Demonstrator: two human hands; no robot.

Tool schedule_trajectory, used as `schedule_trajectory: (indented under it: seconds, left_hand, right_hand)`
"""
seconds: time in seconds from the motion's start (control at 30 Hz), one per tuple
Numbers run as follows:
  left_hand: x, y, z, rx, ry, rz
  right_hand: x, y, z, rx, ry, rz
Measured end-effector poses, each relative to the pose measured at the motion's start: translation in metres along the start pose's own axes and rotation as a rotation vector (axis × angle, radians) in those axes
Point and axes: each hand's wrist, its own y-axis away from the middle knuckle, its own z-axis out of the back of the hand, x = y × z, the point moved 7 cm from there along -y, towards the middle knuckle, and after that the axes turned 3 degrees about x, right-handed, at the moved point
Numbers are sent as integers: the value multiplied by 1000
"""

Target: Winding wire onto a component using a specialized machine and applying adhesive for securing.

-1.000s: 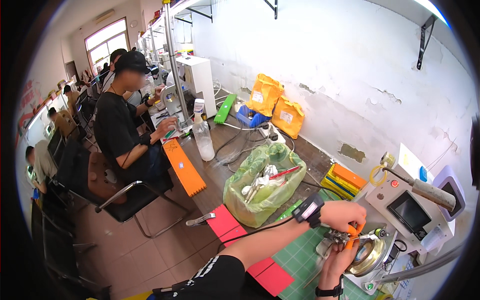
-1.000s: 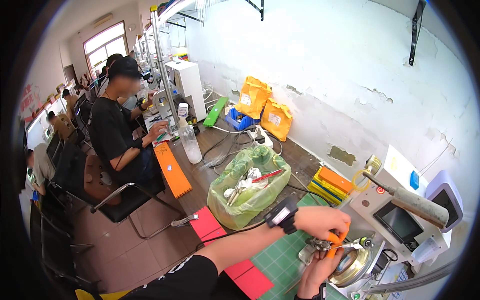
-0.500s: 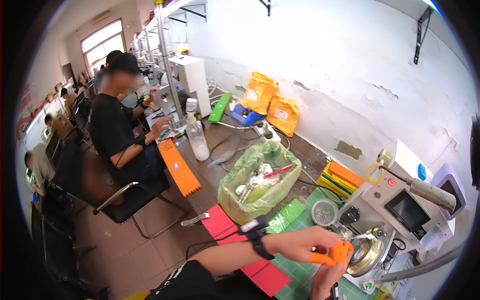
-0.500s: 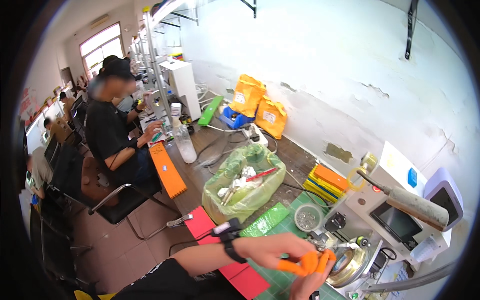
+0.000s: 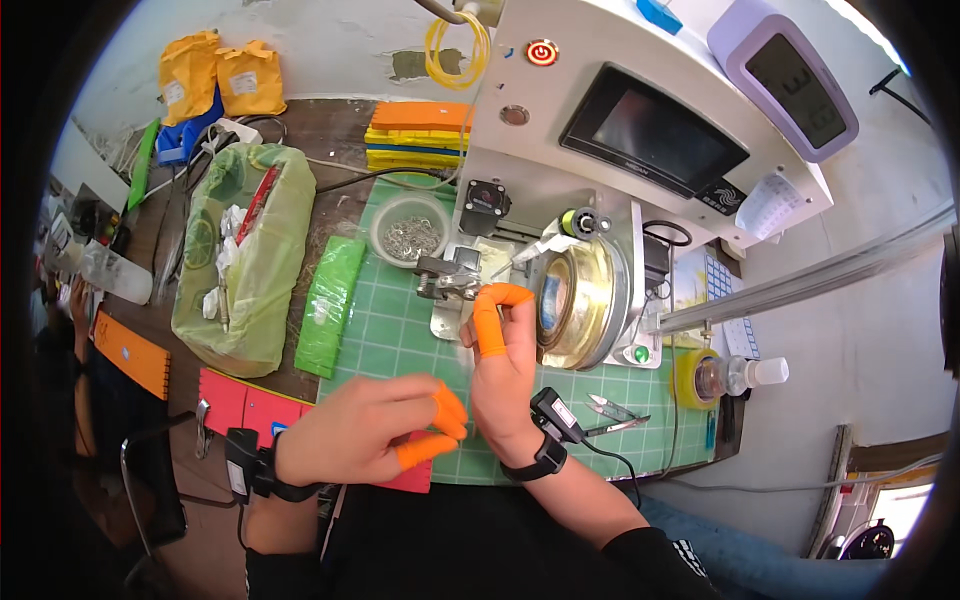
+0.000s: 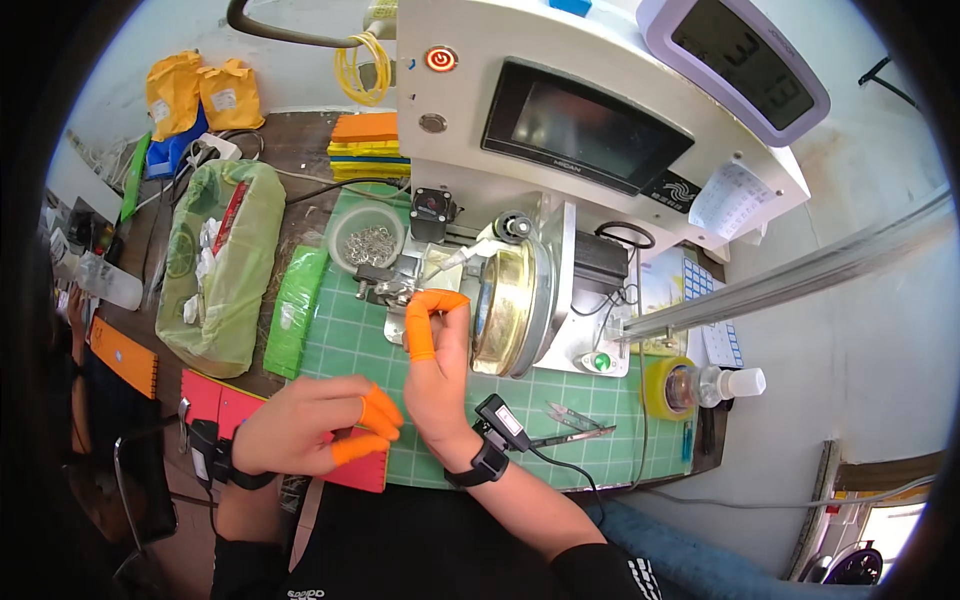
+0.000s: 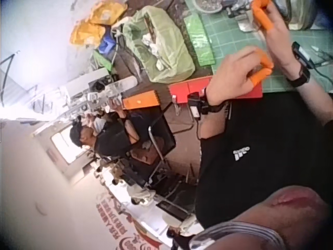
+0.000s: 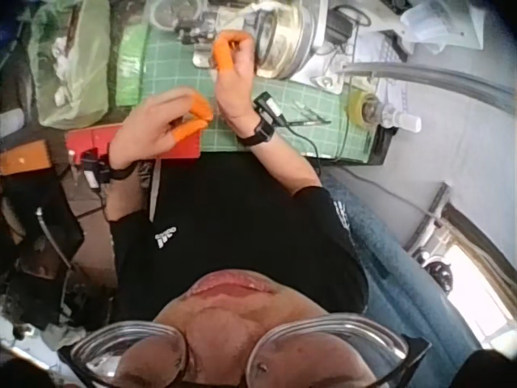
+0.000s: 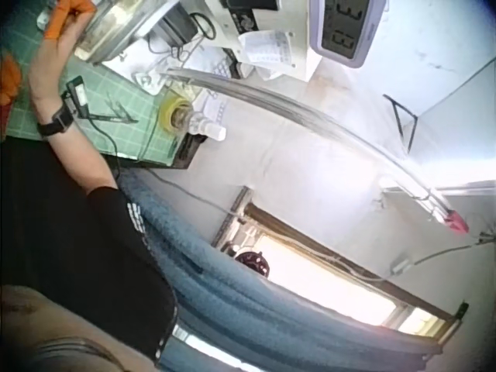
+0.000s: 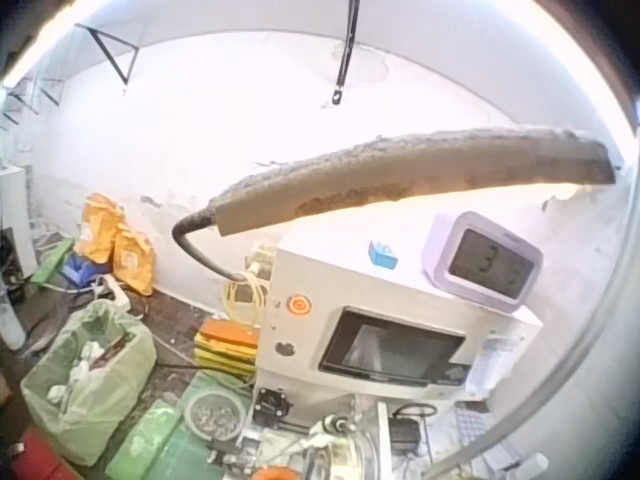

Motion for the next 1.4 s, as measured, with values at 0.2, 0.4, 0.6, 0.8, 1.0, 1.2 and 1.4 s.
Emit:
schedule_trajectory:
  seconds: [0.2,0.4,0.6,0.8,1.0,1.2,1.4]
  left_hand:
    - [-49,-13,83,-259,-40,-322]
    - [42,-116,101,-140,-128,-124]
    - [59,-134,78,107,-56,-81]
    - [0,-89,88,-418,-472,-249]
    - [-35,9,-19,-370,-499,-60]
    - [-25,27,-31,-625,-320,-54]
    - [-21,17,-32,-607,-126,-163]
  right_hand:
    - [-15,-15,7,-111,-46,-101]
    - [-15,-39,-4,-196,-176,-75]
    - [-26,-43,10,-177,-79,-160]
    - [-13,-3,8,-131,-112,-119]
    - [33,86,30,329,482,-64]
    - [30,86,45,496,1288,127]
    - [16,84,47,566,1231,202]
